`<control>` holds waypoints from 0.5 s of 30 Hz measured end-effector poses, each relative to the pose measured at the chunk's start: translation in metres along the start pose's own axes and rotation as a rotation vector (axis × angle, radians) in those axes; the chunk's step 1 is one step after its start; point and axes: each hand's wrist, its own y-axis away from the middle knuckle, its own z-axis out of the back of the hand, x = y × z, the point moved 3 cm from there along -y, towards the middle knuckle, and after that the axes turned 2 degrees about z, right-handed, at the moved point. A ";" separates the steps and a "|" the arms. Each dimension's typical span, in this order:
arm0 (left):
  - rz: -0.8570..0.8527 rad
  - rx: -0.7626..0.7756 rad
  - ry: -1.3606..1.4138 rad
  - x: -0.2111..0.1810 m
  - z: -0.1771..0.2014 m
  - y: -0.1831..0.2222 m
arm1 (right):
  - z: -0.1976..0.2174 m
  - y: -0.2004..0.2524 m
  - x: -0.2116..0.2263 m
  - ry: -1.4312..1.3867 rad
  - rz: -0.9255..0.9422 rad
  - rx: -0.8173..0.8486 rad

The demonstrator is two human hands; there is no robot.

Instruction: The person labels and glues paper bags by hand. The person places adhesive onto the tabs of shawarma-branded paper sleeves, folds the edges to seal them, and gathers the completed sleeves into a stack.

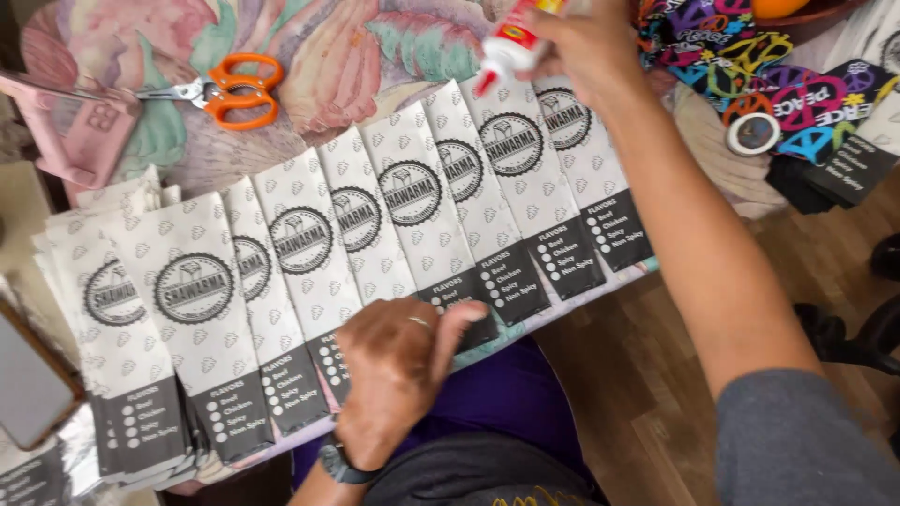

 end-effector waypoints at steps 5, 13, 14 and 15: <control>-0.025 0.051 0.084 -0.029 -0.009 -0.026 | -0.067 -0.081 -0.043 -0.008 -0.188 -0.039; -0.109 0.220 0.304 -0.055 -0.066 -0.025 | 0.063 0.019 -0.018 0.475 0.645 0.003; -0.104 0.235 0.358 -0.057 -0.074 -0.024 | 0.073 0.034 -0.010 0.589 0.844 0.046; -0.110 0.238 0.370 -0.063 -0.082 -0.028 | 0.095 0.062 -0.005 0.599 0.839 0.036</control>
